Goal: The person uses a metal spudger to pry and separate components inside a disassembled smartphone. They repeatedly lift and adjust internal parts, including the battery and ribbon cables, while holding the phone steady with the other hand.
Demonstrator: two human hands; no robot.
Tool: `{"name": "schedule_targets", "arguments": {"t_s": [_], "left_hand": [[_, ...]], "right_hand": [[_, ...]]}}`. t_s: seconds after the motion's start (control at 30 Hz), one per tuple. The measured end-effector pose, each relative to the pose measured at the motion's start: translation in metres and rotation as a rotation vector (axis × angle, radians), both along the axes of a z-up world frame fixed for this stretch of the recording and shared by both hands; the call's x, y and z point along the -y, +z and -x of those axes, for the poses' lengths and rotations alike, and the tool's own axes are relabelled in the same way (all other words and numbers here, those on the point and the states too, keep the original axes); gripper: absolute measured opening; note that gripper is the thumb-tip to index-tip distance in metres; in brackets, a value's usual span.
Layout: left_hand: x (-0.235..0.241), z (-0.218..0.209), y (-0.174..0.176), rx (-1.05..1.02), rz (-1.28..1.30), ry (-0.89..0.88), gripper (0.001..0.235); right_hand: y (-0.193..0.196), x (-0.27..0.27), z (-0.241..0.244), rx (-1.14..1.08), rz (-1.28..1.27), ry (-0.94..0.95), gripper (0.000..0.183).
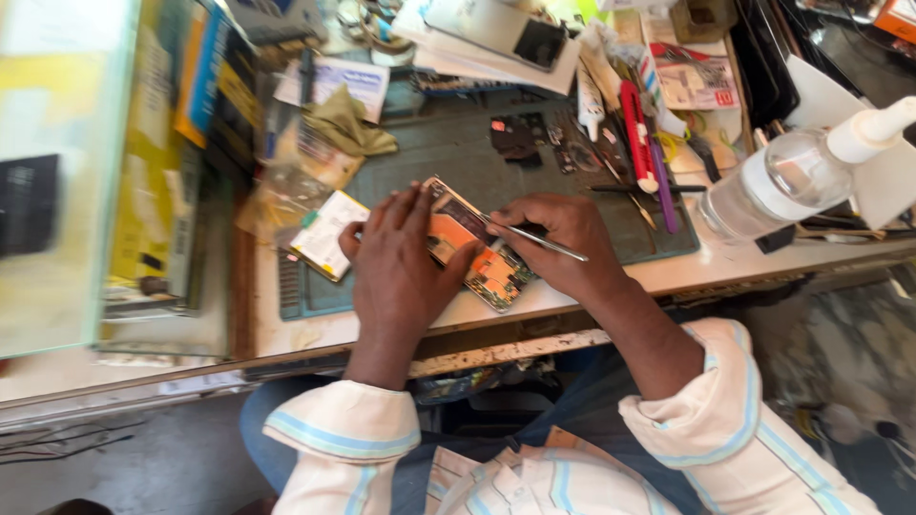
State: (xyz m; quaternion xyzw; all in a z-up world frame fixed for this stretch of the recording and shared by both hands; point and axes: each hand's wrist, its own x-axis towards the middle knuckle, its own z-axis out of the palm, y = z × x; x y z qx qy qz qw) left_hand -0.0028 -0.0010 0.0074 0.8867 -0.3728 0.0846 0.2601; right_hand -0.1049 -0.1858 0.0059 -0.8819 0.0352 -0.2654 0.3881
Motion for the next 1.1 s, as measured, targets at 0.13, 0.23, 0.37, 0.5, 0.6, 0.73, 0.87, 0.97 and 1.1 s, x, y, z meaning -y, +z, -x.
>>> {"name": "schedule_targets", "arguments": {"t_s": [0.13,0.23,0.37,0.5,0.6,0.73,0.87,0.97,1.1], "left_hand": [[0.0,0.0,0.007,0.017,0.009,0.003,0.083],[0.0,0.001,0.006,0.017,0.021,0.005,0.082],[-0.001,0.0,0.002,0.0,0.02,0.006,0.082],[-0.001,0.0,0.001,-0.003,0.021,0.001,0.083],[-0.002,0.0,0.0,-0.007,0.038,0.0,0.083],[-0.001,-0.002,0.0,-0.012,0.036,-0.002,0.075],[0.003,-0.004,0.001,0.086,0.086,-0.032,0.056],[0.013,-0.009,0.005,0.052,0.076,-0.105,0.038],[0.03,-0.018,0.013,0.063,0.042,-0.204,0.016]], "right_hand": [[0.007,-0.004,-0.001,-0.017,0.01,-0.019,0.015],[0.004,-0.003,-0.002,-0.032,-0.058,-0.051,0.015],[-0.002,0.0,-0.003,-0.017,-0.113,-0.045,0.013],[-0.005,0.002,-0.002,0.014,-0.145,-0.014,0.012],[-0.005,0.003,-0.001,0.014,-0.145,-0.012,0.012],[-0.002,0.003,0.001,-0.052,-0.123,-0.04,0.012],[0.0,0.0,0.003,0.03,-0.069,-0.029,0.013],[0.003,-0.002,0.005,0.026,-0.058,-0.044,0.013],[0.008,-0.007,0.007,0.019,0.108,-0.085,0.012]]}}
